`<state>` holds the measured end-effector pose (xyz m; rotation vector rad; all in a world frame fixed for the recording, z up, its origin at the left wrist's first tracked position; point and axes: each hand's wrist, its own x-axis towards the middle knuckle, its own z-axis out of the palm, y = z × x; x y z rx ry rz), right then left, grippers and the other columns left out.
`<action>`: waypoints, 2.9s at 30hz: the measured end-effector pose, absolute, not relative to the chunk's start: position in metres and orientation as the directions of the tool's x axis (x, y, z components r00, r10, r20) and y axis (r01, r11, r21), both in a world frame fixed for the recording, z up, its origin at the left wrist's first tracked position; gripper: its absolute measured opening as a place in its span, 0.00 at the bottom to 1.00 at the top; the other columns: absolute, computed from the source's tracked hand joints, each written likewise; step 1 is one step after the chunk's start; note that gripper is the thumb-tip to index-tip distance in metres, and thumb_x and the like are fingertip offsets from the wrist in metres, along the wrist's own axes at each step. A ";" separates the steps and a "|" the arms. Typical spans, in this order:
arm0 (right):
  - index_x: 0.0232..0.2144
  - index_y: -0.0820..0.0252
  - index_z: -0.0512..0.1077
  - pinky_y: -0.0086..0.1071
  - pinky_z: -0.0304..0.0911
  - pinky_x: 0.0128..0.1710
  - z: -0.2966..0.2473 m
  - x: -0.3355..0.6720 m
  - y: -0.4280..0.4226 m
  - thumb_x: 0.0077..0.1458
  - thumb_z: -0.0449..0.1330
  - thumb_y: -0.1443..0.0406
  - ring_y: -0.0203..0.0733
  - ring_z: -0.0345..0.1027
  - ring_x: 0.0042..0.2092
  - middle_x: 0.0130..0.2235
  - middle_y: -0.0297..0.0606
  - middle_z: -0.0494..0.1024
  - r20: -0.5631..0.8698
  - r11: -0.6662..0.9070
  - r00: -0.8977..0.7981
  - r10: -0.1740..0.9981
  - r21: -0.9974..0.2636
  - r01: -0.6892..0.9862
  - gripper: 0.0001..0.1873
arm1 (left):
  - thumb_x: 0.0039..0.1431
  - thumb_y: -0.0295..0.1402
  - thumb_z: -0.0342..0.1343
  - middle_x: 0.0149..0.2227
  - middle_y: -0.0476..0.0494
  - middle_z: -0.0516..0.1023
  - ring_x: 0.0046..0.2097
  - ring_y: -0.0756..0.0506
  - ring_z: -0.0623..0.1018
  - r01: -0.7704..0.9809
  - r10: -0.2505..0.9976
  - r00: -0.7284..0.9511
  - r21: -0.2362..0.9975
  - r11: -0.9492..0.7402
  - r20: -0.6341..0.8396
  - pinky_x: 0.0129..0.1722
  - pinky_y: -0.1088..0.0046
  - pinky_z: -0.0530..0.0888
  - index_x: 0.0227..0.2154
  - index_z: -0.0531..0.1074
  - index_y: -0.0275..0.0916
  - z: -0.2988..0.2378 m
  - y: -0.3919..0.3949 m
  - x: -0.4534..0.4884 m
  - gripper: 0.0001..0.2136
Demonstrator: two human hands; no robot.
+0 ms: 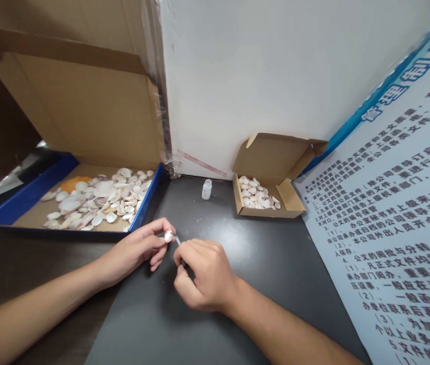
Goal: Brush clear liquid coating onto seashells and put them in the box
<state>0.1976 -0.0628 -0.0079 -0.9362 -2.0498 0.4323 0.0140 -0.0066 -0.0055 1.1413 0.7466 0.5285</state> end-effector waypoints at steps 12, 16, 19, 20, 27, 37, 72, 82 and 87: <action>0.25 0.56 0.58 0.30 0.49 0.24 -0.007 0.199 -0.061 0.46 0.49 0.72 0.34 0.51 0.22 0.21 0.29 0.60 0.554 0.675 -0.386 0.737 -0.590 0.443 0.05 | 0.62 0.36 0.50 0.17 0.59 0.61 0.21 0.54 0.62 0.072 0.727 0.640 0.962 0.264 -0.248 0.24 0.78 0.62 0.33 0.59 0.40 -0.002 -0.009 0.015 0.07; 0.25 0.56 0.58 0.30 0.49 0.24 -0.007 0.198 -0.062 0.45 0.49 0.71 0.34 0.51 0.22 0.21 0.29 0.59 0.557 0.683 -0.395 0.730 -0.585 0.437 0.05 | 0.62 0.37 0.49 0.19 0.58 0.61 0.22 0.53 0.63 0.092 0.728 0.643 0.968 0.234 -0.237 0.24 0.77 0.63 0.34 0.59 0.41 -0.002 -0.009 0.015 0.06; 0.25 0.56 0.59 0.30 0.50 0.24 -0.009 0.199 -0.062 0.46 0.49 0.71 0.34 0.51 0.22 0.22 0.29 0.60 0.541 0.660 -0.378 0.751 -0.598 0.454 0.04 | 0.60 0.37 0.51 0.26 0.56 0.61 0.24 0.54 0.64 0.102 0.745 0.635 0.978 0.182 -0.204 0.24 0.77 0.64 0.33 0.60 0.40 0.000 -0.010 0.016 0.07; 0.25 0.56 0.59 0.30 0.50 0.24 -0.009 0.199 -0.062 0.46 0.49 0.71 0.34 0.51 0.22 0.22 0.29 0.60 0.538 0.655 -0.374 0.756 -0.601 0.458 0.04 | 0.60 0.37 0.52 0.29 0.55 0.62 0.24 0.55 0.64 0.104 0.749 0.633 0.980 0.169 -0.196 0.24 0.77 0.64 0.32 0.61 0.40 0.000 -0.010 0.016 0.08; 0.24 0.56 0.57 0.30 0.49 0.24 -0.007 0.197 -0.063 0.45 0.48 0.71 0.34 0.51 0.22 0.21 0.28 0.59 0.550 0.684 -0.407 0.729 -0.586 0.434 0.05 | 0.60 0.37 0.51 0.23 0.58 0.59 0.22 0.54 0.63 0.112 0.732 0.640 0.971 0.213 -0.235 0.24 0.78 0.62 0.33 0.59 0.40 0.004 -0.010 0.015 0.08; 0.24 0.56 0.58 0.30 0.48 0.24 -0.007 0.198 -0.061 0.44 0.49 0.71 0.34 0.50 0.22 0.21 0.28 0.59 0.554 0.672 -0.382 0.740 -0.580 0.460 0.05 | 0.60 0.37 0.51 0.18 0.57 0.63 0.21 0.53 0.64 0.066 0.710 0.640 0.941 0.331 -0.295 0.23 0.78 0.63 0.34 0.60 0.41 0.000 -0.009 0.016 0.07; 0.24 0.57 0.59 0.31 0.50 0.25 -0.007 0.198 -0.060 0.45 0.49 0.71 0.35 0.52 0.23 0.22 0.30 0.61 0.510 0.655 -0.412 0.755 -0.552 0.516 0.04 | 0.58 0.33 0.48 0.17 0.56 0.63 0.19 0.54 0.62 -0.019 0.712 0.634 0.914 0.405 -0.302 0.20 0.80 0.62 0.31 0.60 0.40 0.001 -0.007 0.017 0.04; 0.25 0.57 0.60 0.30 0.50 0.25 -0.007 0.197 -0.061 0.46 0.49 0.71 0.36 0.53 0.24 0.23 0.31 0.62 0.461 0.626 -0.424 0.779 -0.582 0.519 0.04 | 0.60 0.36 0.50 0.16 0.57 0.62 0.18 0.54 0.61 -0.007 0.734 0.611 0.925 0.381 -0.297 0.19 0.81 0.61 0.33 0.60 0.40 0.000 -0.007 0.016 0.06; 0.27 0.57 0.61 0.30 0.51 0.26 -0.008 0.198 -0.061 0.48 0.50 0.71 0.36 0.54 0.25 0.24 0.31 0.64 0.443 0.610 -0.420 0.792 -0.587 0.533 0.04 | 0.60 0.36 0.51 0.16 0.57 0.63 0.19 0.54 0.63 -0.026 0.747 0.605 0.931 0.364 -0.275 0.20 0.81 0.62 0.33 0.61 0.40 0.000 -0.007 0.017 0.07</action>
